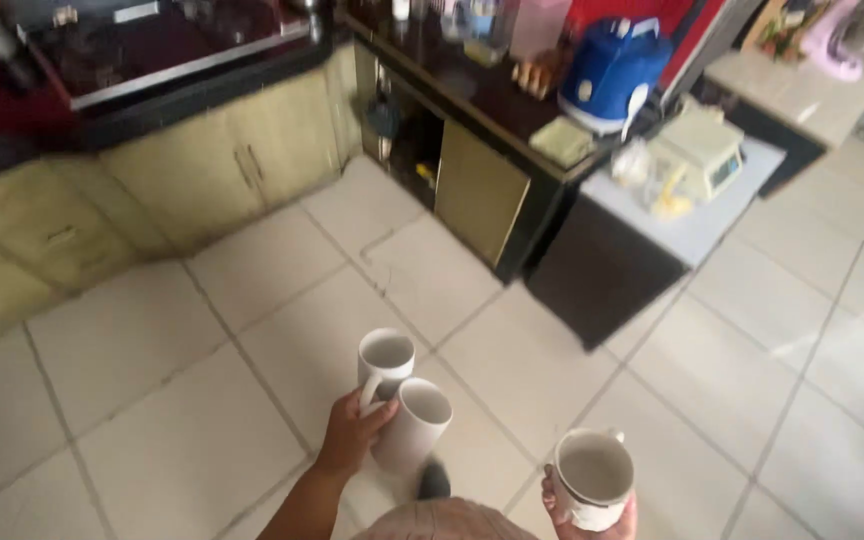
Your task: Collecting dirty mugs from a table, washing them in a kitchen sink with a sponge and soap, and placing them on a shelf to dry.
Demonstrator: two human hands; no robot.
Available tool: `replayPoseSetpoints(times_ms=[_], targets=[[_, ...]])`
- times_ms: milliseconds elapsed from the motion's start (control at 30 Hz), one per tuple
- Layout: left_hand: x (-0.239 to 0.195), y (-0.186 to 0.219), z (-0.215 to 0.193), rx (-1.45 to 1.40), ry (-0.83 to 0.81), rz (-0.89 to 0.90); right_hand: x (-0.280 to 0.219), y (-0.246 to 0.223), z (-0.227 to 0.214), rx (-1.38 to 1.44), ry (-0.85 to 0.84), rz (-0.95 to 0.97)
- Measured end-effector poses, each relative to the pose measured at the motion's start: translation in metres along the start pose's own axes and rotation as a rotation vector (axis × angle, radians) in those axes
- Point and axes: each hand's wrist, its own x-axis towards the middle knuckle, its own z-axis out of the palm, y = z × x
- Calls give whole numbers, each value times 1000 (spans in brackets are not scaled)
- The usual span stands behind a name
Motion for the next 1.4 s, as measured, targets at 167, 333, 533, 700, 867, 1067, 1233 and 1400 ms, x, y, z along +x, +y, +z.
replayPoseSetpoints(times_ms=[167,333,533,700,867,1067,1233,1400], targets=[[94,31,18,-63,43,-46,184,-22,91,44,-143,92],[168,40,18,-164,187,-24,296,-21,132,59,-123,246],[280,-6,-67,-117,275,-2,414,-19,120,156,-294,247],[432,58,-86,283,352,-79,497,-31,90,24,176,157],[559,110,-27,310,280,-45,594,-72,87,-8,130,13],[702,143,30,361,235,15,691,-98,67,-2,-172,-269],[799,130,62,179,-12,-40,744,-121,7,-11,48,-299],[897,171,117,52,-19,-1,866,-206,-27,-27,-212,-294]])
